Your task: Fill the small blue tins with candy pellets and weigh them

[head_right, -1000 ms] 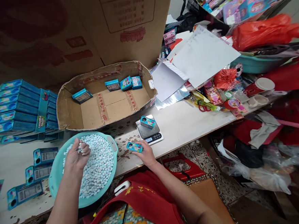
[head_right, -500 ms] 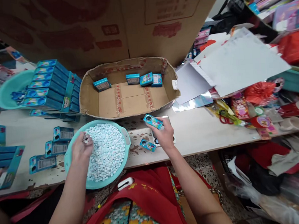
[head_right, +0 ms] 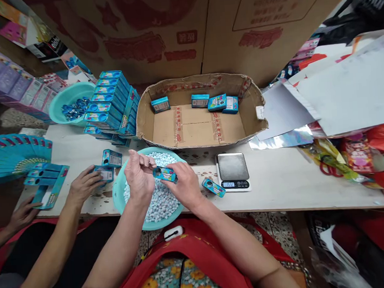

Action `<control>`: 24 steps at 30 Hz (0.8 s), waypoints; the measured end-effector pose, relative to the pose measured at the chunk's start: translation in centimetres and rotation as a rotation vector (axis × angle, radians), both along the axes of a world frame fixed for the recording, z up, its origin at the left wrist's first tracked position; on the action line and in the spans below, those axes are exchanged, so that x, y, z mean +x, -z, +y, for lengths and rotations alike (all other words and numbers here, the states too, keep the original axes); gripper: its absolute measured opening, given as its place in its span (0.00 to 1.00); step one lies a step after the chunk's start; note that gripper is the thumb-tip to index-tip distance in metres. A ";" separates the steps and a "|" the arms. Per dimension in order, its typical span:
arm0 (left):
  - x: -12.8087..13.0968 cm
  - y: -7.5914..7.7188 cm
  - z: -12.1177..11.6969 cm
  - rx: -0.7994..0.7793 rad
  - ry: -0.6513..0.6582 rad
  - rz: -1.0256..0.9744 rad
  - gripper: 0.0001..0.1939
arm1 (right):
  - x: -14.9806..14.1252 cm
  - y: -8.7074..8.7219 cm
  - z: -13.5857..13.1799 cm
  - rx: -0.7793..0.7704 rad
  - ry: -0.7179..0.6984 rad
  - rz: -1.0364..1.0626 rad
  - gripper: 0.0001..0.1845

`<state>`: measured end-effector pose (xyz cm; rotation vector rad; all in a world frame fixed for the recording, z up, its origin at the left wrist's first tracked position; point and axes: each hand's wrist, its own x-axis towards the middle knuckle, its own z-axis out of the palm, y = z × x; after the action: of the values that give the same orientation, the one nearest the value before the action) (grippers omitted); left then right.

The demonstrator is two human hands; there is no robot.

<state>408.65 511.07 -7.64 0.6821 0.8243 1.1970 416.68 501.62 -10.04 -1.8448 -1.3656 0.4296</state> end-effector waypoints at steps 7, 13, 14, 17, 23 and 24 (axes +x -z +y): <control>-3.8 2.6 2.0 0.084 0.194 0.409 0.16 | 0.5 0.4 -0.3 -0.050 0.060 0.101 0.19; -6.6 2.5 1.3 0.717 0.730 0.782 0.29 | 0.0 0.4 0.2 0.004 -0.006 0.103 0.20; -6.7 2.3 1.2 0.731 0.755 0.777 0.25 | -0.2 0.3 0.2 0.023 -0.022 0.129 0.22; -7.7 2.3 2.2 0.584 0.512 0.890 0.17 | 0.4 0.2 -1.1 0.066 0.056 0.150 0.32; -12.6 4.6 9.6 0.418 -0.161 1.173 0.23 | 6.4 4.8 -10.1 0.011 0.365 -0.079 0.39; -13.2 5.3 11.1 0.383 -0.194 1.236 0.23 | 7.0 5.9 -11.6 -0.040 0.370 -0.124 0.42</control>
<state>395.43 522.15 -12.99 1.7583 1.7122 1.0377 423.70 490.05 -15.96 -2.1306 -1.0652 0.1542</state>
